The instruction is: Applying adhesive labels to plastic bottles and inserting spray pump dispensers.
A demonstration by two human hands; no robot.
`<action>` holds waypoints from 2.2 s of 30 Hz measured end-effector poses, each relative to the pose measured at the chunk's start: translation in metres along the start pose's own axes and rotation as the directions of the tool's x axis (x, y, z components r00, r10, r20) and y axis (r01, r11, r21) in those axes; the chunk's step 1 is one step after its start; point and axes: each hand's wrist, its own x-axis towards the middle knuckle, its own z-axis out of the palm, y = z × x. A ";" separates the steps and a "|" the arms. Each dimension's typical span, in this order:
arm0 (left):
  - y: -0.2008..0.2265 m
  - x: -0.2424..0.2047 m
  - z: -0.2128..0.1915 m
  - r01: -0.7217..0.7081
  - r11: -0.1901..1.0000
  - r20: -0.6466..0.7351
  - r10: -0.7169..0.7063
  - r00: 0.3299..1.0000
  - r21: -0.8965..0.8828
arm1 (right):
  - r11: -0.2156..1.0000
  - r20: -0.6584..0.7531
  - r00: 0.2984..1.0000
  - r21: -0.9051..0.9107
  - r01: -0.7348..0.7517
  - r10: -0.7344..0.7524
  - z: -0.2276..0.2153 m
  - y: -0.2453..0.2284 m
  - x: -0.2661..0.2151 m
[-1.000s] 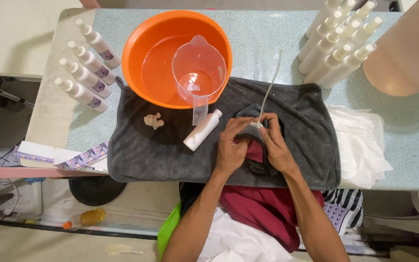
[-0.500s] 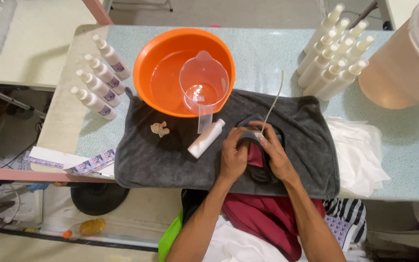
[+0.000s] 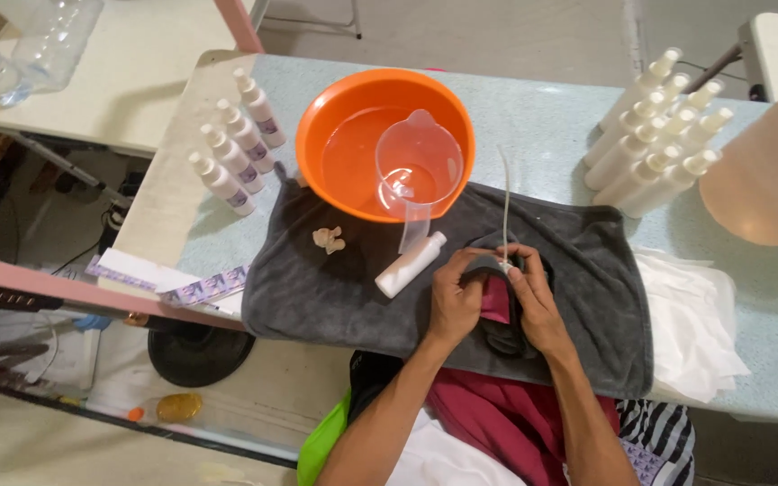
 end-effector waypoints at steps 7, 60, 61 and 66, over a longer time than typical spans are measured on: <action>0.013 -0.001 0.004 -0.089 0.996 0.069 0.088 0.994 0.020 | 0.990 -0.019 0.998 -0.128 0.063 -0.066 -0.005 0.009 -0.001; 0.007 0.003 -0.004 0.074 0.992 0.020 -0.073 0.997 -0.104 | 0.994 -0.087 0.991 -0.051 0.098 -0.102 0.002 -0.002 0.004; 0.008 0.004 -0.004 0.074 0.992 0.020 -0.072 0.997 -0.106 | 0.994 -0.087 0.991 -0.053 0.098 -0.103 0.003 -0.004 0.004; 0.009 0.003 -0.002 0.113 0.977 0.004 -0.114 0.993 -0.183 | 0.982 -0.148 0.985 0.154 0.106 -0.083 0.000 0.017 0.006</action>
